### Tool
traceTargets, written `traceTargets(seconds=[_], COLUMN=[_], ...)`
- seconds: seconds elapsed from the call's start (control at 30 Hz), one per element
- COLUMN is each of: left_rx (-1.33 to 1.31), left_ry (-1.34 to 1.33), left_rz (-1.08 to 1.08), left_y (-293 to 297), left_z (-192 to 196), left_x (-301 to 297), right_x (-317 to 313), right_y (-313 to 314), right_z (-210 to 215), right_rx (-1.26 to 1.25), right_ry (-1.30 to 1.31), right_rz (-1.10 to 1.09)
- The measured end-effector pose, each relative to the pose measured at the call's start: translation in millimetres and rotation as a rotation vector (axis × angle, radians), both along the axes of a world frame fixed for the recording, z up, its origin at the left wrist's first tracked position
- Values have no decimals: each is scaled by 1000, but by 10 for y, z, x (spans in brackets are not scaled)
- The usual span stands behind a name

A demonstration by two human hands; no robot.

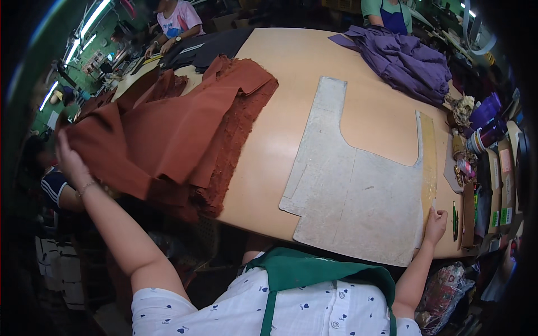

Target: The person places a paper template onto a piece of leather, marks the outline using a white pencil, and then removes the paper template to reveal the marked lines on the leather.

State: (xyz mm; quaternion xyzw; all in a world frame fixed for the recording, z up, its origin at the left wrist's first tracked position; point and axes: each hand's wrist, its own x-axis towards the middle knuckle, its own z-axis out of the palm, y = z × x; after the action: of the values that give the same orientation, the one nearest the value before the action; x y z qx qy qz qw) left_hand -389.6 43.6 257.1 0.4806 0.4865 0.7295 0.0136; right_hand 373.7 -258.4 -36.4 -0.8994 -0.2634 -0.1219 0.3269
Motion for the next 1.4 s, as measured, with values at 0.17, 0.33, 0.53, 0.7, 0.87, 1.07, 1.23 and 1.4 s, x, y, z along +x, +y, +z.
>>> traceTargets(seconds=[0.17, 0.33, 0.53, 0.7, 0.87, 1.07, 1.23, 1.4], left_rx=[-233, -235, -412, -185, -590, -1185, -1201, -887], left_ry=[250, 238, 234, 633, 422, 659, 835, 1037], left_rz=[-230, -292, -520, -761, 97, 223, 376, 647], left_y=[-140, -236, -466, -327, 620, 931, 758, 620], left_z=[-358, -691, -769, -740, -1471, -2110, -1948, -1754], left_x=[1514, 1817, 2028, 1508, -640, -834, -1084, 39], right_x=[-842, -3196, -4217, -4264, -3843, -2969, -1477, 60], right_y=[921, 1919, 2653, 2581, 2125, 1601, 1022, 72], right_z=[553, 1604, 1591, 1445, 1463, 1050, 1106, 262], right_rx=[215, -341, 20, 346, 367, 630, 1076, 688], right_ry=[165, 465, 777, 1060, 1162, 1443, 1380, 1062], right_rz=[523, 1390, 1598, 1574, 1585, 1237, 775, 179])
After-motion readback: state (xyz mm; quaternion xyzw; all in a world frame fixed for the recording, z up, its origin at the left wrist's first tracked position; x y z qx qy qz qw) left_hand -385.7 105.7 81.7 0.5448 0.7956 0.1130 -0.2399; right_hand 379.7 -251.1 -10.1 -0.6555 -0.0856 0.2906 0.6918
